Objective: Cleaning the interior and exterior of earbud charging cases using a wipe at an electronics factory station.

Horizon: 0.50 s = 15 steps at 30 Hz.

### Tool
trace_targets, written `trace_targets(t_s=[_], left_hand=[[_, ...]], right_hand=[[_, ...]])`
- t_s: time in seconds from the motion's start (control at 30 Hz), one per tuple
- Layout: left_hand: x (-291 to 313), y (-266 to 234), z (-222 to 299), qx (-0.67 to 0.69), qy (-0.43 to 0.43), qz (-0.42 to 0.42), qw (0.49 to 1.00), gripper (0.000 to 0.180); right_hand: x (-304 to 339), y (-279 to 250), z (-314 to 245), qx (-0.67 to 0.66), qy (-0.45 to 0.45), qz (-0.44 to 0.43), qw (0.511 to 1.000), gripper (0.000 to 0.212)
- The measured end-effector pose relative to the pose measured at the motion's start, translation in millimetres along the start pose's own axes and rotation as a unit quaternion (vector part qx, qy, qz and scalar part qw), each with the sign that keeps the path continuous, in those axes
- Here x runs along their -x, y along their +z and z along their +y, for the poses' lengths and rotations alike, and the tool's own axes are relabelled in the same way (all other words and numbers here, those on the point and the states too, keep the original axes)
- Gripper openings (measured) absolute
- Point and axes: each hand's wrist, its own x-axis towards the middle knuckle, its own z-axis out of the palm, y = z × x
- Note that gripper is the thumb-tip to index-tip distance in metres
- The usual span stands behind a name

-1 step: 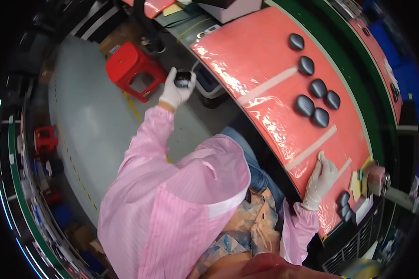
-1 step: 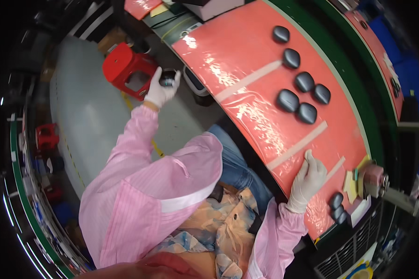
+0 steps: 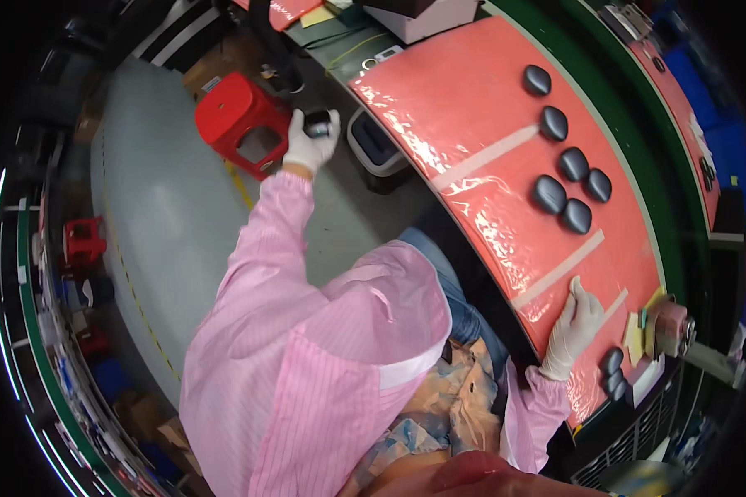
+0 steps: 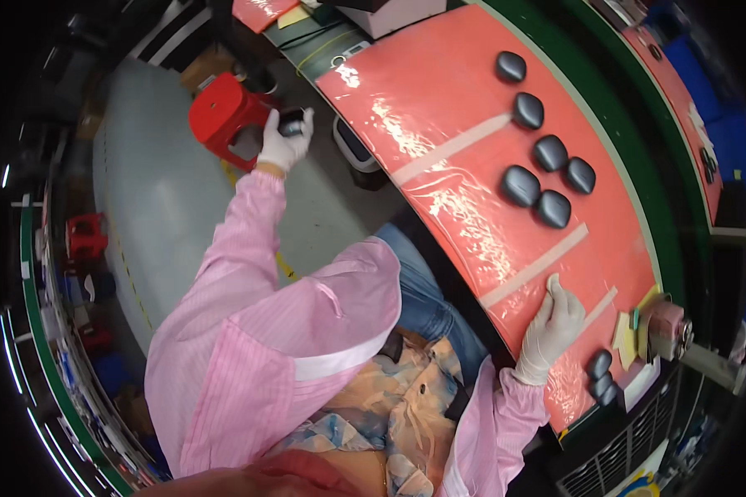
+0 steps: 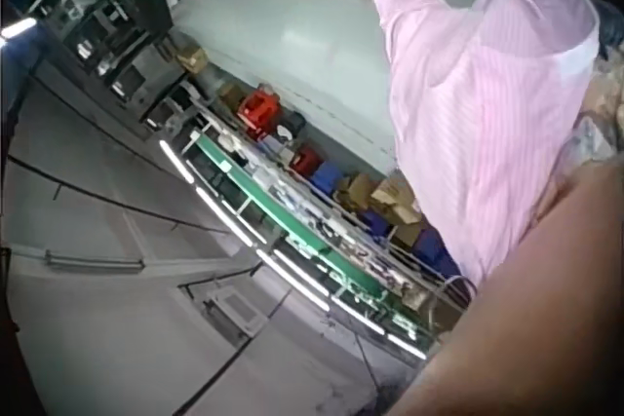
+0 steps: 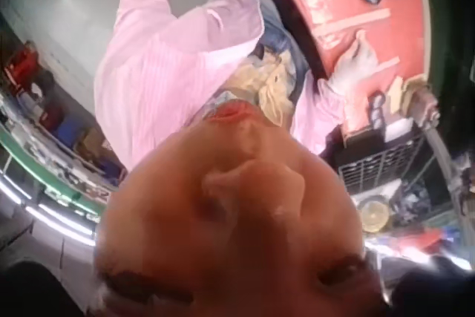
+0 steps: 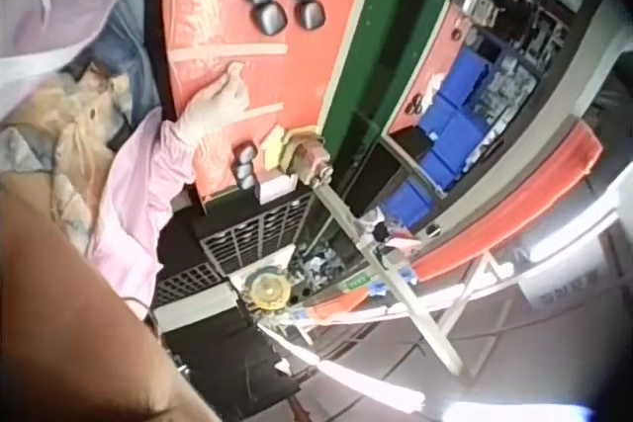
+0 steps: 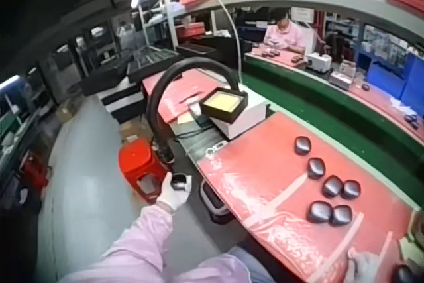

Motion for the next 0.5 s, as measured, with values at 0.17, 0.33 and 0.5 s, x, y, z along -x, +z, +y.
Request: trace_targets(t_s=[0.17,0.33,0.5], left_hand=[[-73.4,13.6,56.7,-0.647,0.419,0.058,0.634,0.052],[-52.1,-39.8,106.4,-0.338,0.186,-0.019,0.923,0.047],[73.7,6.2,-31.7,-0.496,-0.085,-0.142,0.852,0.056]], right_hand=[[0.5,-12.0,-8.2,0.055,-0.047,0.036,0.997,0.034],[0.6,4.4,-2.5,-0.102,-0.008,0.057,0.993,0.015],[-27.2,-112.8,79.9,0.062,0.039,0.235,0.969,0.008]])
